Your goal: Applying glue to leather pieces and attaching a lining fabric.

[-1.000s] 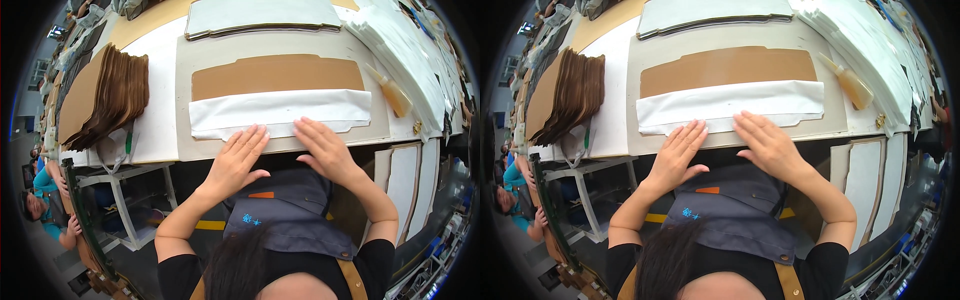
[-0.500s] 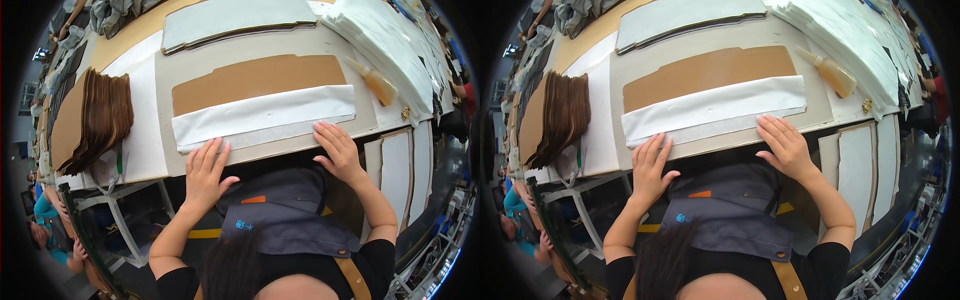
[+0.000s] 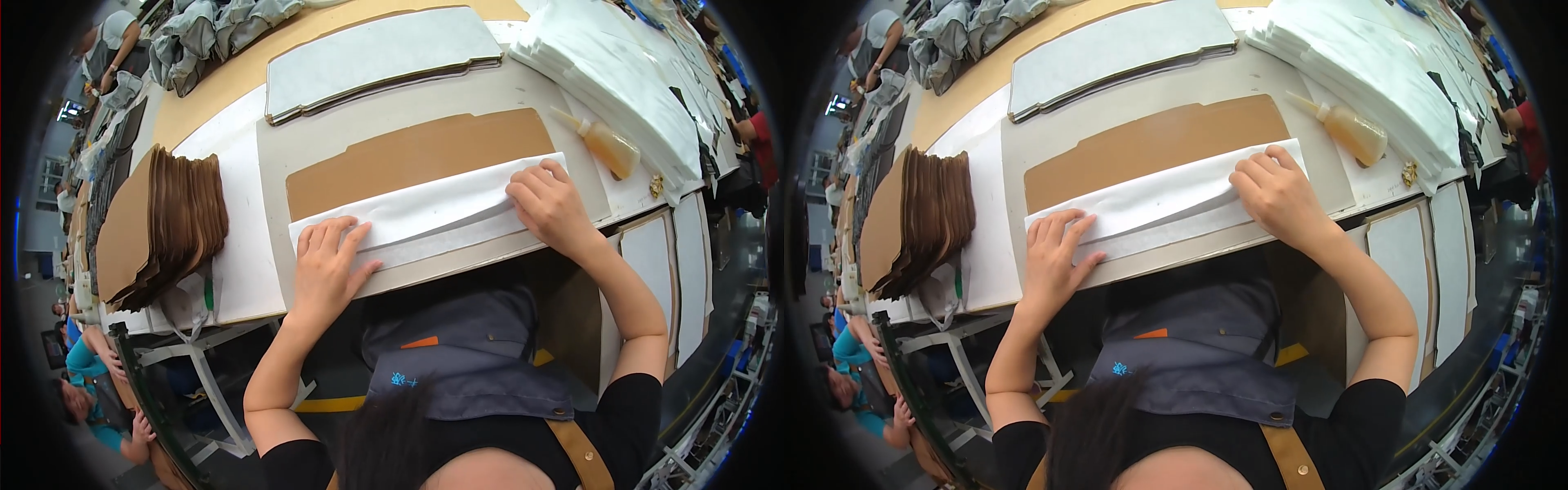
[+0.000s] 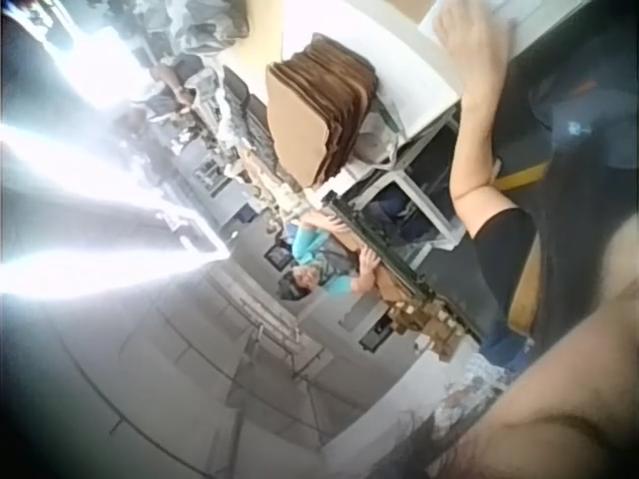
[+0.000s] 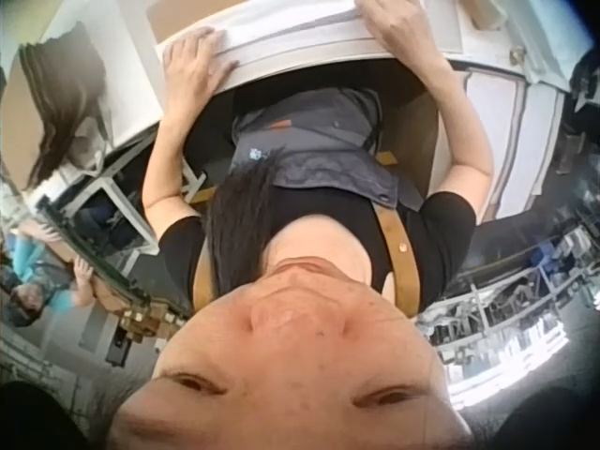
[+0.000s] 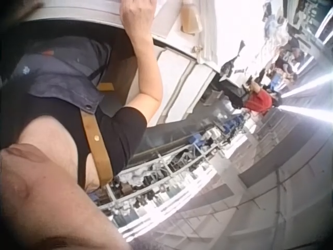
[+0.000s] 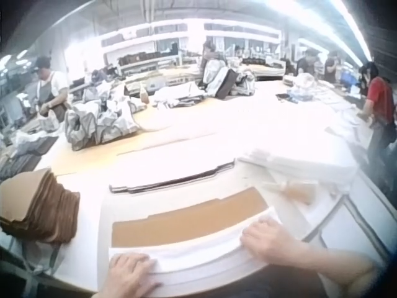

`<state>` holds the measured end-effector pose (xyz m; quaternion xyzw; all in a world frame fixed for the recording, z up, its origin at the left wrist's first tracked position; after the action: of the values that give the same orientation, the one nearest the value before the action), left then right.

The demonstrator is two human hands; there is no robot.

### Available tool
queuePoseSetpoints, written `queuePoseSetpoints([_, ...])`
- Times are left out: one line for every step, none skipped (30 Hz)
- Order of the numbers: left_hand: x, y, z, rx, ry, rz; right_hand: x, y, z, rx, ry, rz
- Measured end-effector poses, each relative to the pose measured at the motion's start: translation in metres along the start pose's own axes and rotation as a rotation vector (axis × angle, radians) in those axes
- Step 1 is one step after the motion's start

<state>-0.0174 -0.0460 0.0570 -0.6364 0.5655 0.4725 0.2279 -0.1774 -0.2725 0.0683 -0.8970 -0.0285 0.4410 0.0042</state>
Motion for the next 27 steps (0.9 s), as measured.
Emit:
queuePoseSetpoints([0.001, 0.000, -0.004, 0.005, 0.003, -0.001, -0.001, 0.006, -0.005, 0.056, 0.036, -0.043])
queuePoseSetpoints([-0.002, -0.002, -0.009, -0.007, 0.033, -0.037, 0.000, 0.008, -0.011, 0.056, 0.040, -0.039])
queuePoseSetpoints([-0.005, -0.004, -0.013, -0.018, 0.063, -0.074, -0.003, 0.015, -0.017, 0.104, 0.102, -0.055])
queuePoseSetpoints([-0.005, -0.008, -0.016, -0.014, 0.066, -0.077, -0.006, 0.022, -0.021, 0.151, 0.164, -0.071])
queuePoseSetpoints([-0.008, -0.017, -0.019, -0.014, 0.087, -0.130, -0.004, 0.027, -0.025, 0.151, 0.169, -0.069])
queuePoseSetpoints([-0.010, -0.025, -0.022, -0.014, 0.108, -0.183, -0.002, 0.035, -0.029, 0.191, 0.168, -0.089])
queuePoseSetpoints([-0.016, -0.031, -0.029, -0.021, 0.171, -0.177, 0.001, 0.042, -0.032, 0.230, 0.166, -0.109])
queuePoseSetpoints([-0.017, -0.038, -0.035, -0.017, 0.173, -0.177, 0.003, 0.046, -0.036, 0.230, 0.170, -0.106])
queuePoseSetpoints([-0.019, -0.049, -0.040, -0.064, 0.178, -0.162, 0.007, 0.053, -0.040, 0.266, 0.163, -0.141])
queuePoseSetpoints([-0.020, -0.059, -0.044, -0.111, 0.182, -0.146, 0.011, 0.059, -0.043, 0.301, 0.156, -0.176])
queuePoseSetpoints([-0.020, -0.065, -0.048, -0.110, 0.186, -0.148, 0.015, 0.062, -0.047, 0.299, 0.159, -0.175])
queuePoseSetpoints([-0.018, -0.071, -0.051, -0.116, 0.189, -0.143, 0.019, 0.066, -0.049, 0.306, 0.158, -0.168])
queuePoseSetpoints([-0.017, -0.077, -0.053, -0.123, 0.191, -0.138, 0.024, 0.069, -0.052, 0.314, 0.157, -0.162])
queuePoseSetpoints([-0.016, -0.082, -0.055, -0.124, 0.194, -0.140, 0.028, 0.071, -0.053, 0.311, 0.158, -0.162])
queuePoseSetpoints([-0.014, -0.085, -0.058, -0.129, 0.187, -0.147, 0.031, 0.073, -0.053, 0.309, 0.147, -0.147])
queuePoseSetpoints([-0.011, -0.088, -0.060, -0.134, 0.180, -0.154, 0.035, 0.075, -0.053, 0.307, 0.135, -0.132])
queuePoseSetpoints([-0.008, -0.091, -0.063, -0.132, 0.182, -0.154, 0.037, 0.078, -0.052, 0.306, 0.137, -0.130])
queuePoseSetpoints([-0.006, -0.094, -0.064, -0.129, 0.187, -0.164, 0.041, 0.079, -0.052, 0.297, 0.130, -0.117])
queuePoseSetpoints([-0.005, -0.096, -0.065, -0.126, 0.192, -0.174, 0.043, 0.079, -0.053, 0.289, 0.123, -0.104])
queuePoseSetpoints([-0.004, -0.098, -0.066, -0.127, 0.193, -0.172, 0.045, 0.080, -0.054, 0.288, 0.122, -0.103])
queuePoseSetpoints([-0.003, -0.099, -0.067, -0.135, 0.186, -0.175, 0.047, 0.079, -0.054, 0.279, 0.117, -0.094])
queuePoseSetpoints([-0.001, -0.100, -0.067, -0.143, 0.179, -0.177, 0.048, 0.079, -0.055, 0.271, 0.112, -0.084])
queuePoseSetpoints([0.000, -0.101, -0.067, -0.144, 0.179, -0.175, 0.050, 0.079, -0.055, 0.271, 0.110, -0.083])
queuePoseSetpoints([0.002, -0.103, -0.066, -0.164, 0.167, -0.170, 0.051, 0.079, -0.055, 0.269, 0.108, -0.073])
queuePoseSetpoints([0.004, -0.105, -0.065, -0.184, 0.155, -0.164, 0.052, 0.078, -0.055, 0.266, 0.107, -0.063])
queuePoseSetpoints([0.006, -0.106, -0.066, -0.185, 0.155, -0.162, 0.052, 0.078, -0.055, 0.266, 0.104, -0.062])
queuePoseSetpoints([0.007, -0.107, -0.065, -0.186, 0.163, -0.166, 0.052, 0.077, -0.056, 0.266, 0.104, -0.053])
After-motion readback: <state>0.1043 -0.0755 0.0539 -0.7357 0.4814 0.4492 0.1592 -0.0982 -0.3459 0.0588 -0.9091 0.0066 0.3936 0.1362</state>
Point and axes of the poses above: each hand's wrist, its own z-axis away from the middle knuckle, its own x-axis out of the palm, y = z × x, the point moved 8 cm from there along -z, towards the middle knuckle, and after that the axes turned 13 degrees about y, right-handed, at the moved point
